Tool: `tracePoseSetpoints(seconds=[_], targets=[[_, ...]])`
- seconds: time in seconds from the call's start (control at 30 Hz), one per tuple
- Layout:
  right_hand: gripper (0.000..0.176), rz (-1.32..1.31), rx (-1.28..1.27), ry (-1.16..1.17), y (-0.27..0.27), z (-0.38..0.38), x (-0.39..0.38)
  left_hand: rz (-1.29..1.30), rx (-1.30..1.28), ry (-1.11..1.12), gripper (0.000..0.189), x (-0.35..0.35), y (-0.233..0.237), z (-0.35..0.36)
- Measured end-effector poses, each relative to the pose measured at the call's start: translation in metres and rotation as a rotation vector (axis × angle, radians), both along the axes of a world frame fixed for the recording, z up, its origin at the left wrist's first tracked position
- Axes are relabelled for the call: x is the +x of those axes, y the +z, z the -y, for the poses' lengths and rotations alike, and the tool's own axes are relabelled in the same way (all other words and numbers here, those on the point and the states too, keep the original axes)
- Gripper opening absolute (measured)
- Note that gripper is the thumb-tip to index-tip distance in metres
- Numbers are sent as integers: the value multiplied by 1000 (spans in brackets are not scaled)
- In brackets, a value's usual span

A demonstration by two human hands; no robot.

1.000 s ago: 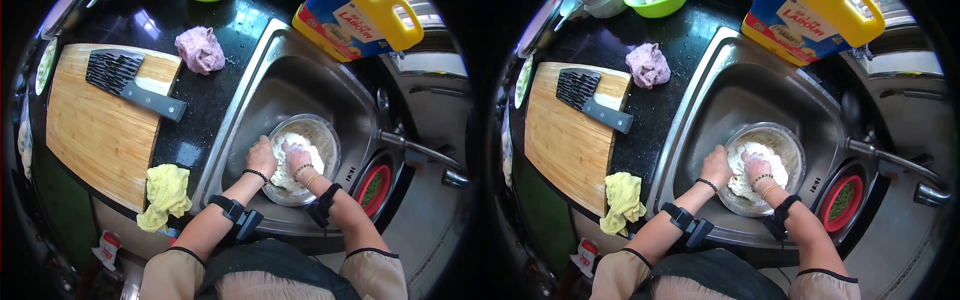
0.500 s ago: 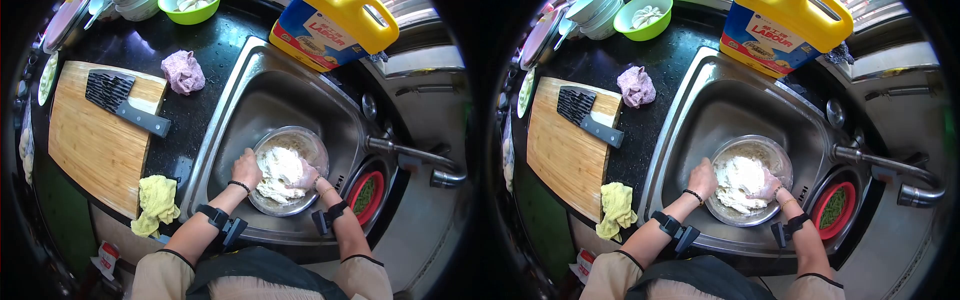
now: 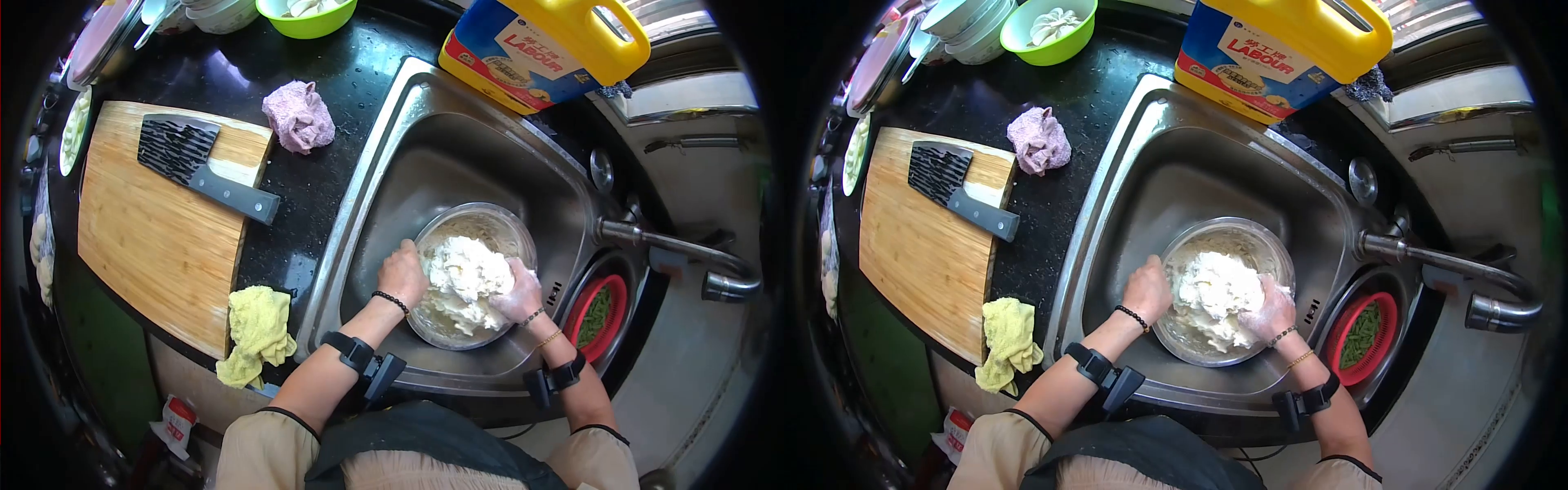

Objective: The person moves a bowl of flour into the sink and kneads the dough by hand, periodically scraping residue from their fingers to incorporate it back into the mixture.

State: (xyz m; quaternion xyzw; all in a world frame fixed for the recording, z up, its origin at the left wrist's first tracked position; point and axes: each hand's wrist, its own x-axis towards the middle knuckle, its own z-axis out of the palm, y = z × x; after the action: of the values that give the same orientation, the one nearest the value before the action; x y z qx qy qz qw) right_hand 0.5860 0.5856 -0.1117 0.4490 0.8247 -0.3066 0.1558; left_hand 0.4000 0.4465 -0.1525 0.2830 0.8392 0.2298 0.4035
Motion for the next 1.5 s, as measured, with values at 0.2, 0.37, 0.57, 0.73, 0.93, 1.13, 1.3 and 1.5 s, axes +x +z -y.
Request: tracePoseSetpoints(seconds=[0.2,0.37,0.57,0.73,0.93,1.13,1.3,1.5], targets=[[62,69,431,295,20,14,-24,-41,55,46,16,3,-7,1],[42,126,424,398,0,57,-44,31,-32,29,21,1,-5,-3],[33,171,338,421,-27,81,-38,51,-59,45,20,-1,2,-2],[28,323,295,441,-39,86,-55,58,-54,61,20,-1,0,-2],[20,487,172,430,-53,81,-75,14,-14,97,17,2,0,-1],[23,628,209,575,-75,72,-84,42,-32,89,18,1,3,0],[22,714,154,623,-84,60,-97,26,-25,99,20,1,5,0],[22,644,186,622,-83,50,-91,7,10,105,21,1,-1,-2]])
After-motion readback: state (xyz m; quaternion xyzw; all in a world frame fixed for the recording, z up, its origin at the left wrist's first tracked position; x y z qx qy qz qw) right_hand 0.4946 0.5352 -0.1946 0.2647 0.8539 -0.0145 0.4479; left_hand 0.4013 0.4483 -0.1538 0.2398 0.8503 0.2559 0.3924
